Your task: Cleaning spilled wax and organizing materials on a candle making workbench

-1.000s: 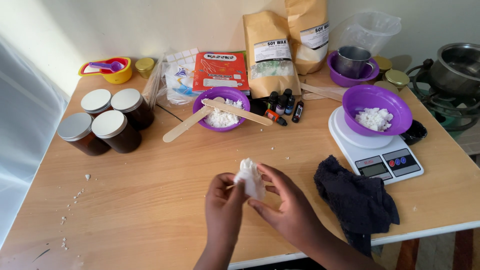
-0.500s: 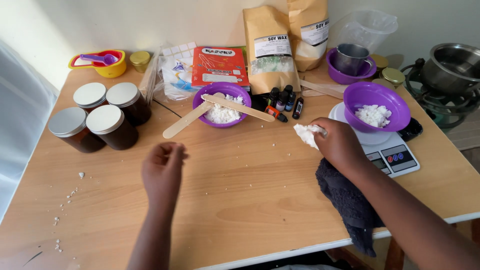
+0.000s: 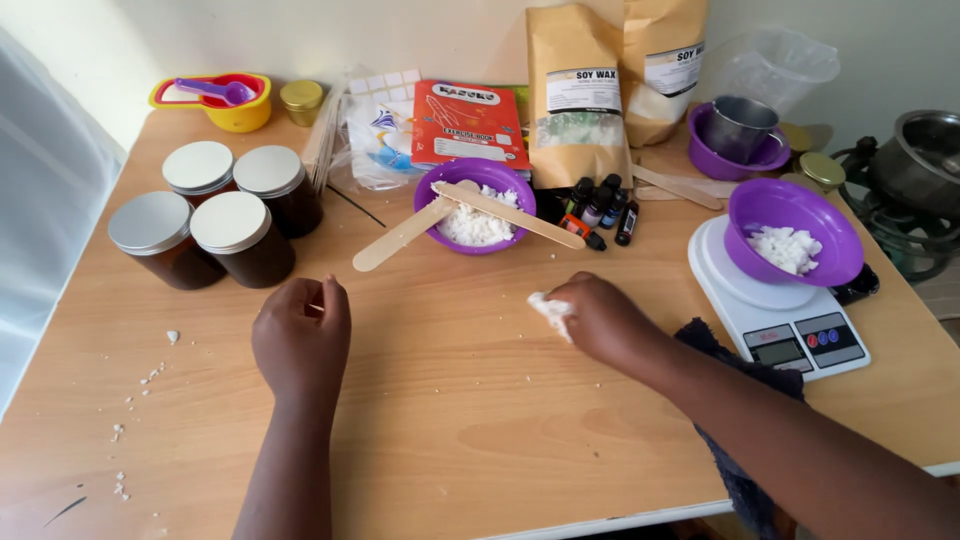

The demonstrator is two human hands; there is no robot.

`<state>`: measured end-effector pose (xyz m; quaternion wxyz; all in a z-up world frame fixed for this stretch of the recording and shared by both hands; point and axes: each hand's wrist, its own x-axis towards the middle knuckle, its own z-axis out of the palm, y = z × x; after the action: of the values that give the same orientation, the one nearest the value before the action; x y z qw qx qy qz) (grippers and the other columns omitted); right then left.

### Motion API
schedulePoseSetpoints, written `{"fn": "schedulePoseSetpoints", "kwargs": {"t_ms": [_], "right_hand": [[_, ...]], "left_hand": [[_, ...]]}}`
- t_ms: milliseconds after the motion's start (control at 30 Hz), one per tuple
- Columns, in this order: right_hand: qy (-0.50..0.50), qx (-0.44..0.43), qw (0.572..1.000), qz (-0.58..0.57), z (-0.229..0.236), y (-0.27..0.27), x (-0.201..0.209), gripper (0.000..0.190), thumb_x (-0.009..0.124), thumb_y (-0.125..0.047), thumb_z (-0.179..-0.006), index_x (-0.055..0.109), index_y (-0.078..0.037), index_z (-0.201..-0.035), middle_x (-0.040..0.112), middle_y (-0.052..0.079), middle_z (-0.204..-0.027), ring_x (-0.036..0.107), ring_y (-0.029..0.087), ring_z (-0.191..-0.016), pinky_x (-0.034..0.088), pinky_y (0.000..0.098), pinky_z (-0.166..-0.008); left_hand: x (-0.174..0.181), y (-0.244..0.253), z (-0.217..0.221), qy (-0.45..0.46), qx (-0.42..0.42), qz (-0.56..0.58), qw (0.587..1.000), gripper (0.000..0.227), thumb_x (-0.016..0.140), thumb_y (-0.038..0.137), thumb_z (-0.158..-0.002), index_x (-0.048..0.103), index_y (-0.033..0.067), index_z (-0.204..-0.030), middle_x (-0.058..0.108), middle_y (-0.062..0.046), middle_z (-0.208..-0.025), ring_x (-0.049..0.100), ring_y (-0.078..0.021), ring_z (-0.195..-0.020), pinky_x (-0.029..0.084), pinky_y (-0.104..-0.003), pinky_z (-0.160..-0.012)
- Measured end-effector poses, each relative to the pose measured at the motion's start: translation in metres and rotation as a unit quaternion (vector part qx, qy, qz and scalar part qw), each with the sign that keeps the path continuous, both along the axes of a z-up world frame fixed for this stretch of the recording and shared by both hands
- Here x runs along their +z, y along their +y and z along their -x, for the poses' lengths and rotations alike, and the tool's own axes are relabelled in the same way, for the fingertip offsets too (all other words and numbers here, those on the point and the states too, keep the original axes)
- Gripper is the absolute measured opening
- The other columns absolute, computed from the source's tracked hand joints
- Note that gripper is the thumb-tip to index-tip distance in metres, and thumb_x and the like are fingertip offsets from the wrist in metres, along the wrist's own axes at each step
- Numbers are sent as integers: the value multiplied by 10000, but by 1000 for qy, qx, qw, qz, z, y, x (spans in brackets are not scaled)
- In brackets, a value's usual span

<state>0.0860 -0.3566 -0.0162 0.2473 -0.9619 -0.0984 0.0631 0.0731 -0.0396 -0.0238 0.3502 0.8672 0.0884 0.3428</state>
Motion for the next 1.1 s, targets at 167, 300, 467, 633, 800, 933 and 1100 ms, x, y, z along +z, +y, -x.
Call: {"fn": "schedulePoseSetpoints", "kwargs": {"t_ms": [167,300,467,633,800,933,1100], "right_hand": [[112,-8,951,-287,3,26,-9,363,663,17,-696,677,18,-1060,682,191,-962,661,305,-908,545,377,-797],[63,-118,952,-276,-16,-3,5,418,647,-19,-736,645,47,-1149,682,199,-984,639,207,-884,539,328,-721],[-76,-54,995,-27,-26,-39,-18,363,552,30,-776,659,-9,-1121,642,180,-1043,635,331,-997,529,379,-839],[-167,5,984,67,-40,-27,-30,310,563,55,-771,661,31,-1063,637,185,-948,653,353,-907,537,392,-806],[-174,69,982,29,-36,27,-2,371,509,80,-762,681,-40,-1068,669,183,-1005,647,389,-943,532,438,-838],[-182,160,970,-31,-31,40,-20,428,510,43,-786,690,-153,-1121,644,57,-1166,589,323,-1080,472,380,-929],[-98,335,931,-107,-23,32,-17,402,519,100,-758,745,-125,-1003,693,129,-1061,594,362,-1082,458,426,-953]], "left_hand": [[-1,2,1,13,-4,-9,1000,194,649,165,-912,663,61,-749,627,-84,-639,634,-257,-613,479,-351,-562],[-1,5,4,30,9,0,999,213,646,208,-899,658,58,-748,628,-101,-650,641,-289,-653,484,-397,-574],[0,3,3,35,13,12,999,196,640,191,-904,671,69,-754,637,-87,-650,641,-270,-629,484,-378,-572],[-1,5,5,35,13,7,999,197,634,179,-914,673,66,-757,639,-86,-648,639,-267,-616,479,-369,-565],[-2,7,4,28,26,0,999,190,631,179,-905,670,83,-745,633,-64,-634,638,-250,-604,481,-352,-561],[-4,9,3,49,28,5,998,208,622,219,-908,670,94,-748,625,-56,-632,631,-246,-609,476,-362,-563],[-7,10,2,42,37,5,998,216,624,211,-906,671,72,-748,631,-85,-636,630,-286,-626,473,-390,-566]]}}
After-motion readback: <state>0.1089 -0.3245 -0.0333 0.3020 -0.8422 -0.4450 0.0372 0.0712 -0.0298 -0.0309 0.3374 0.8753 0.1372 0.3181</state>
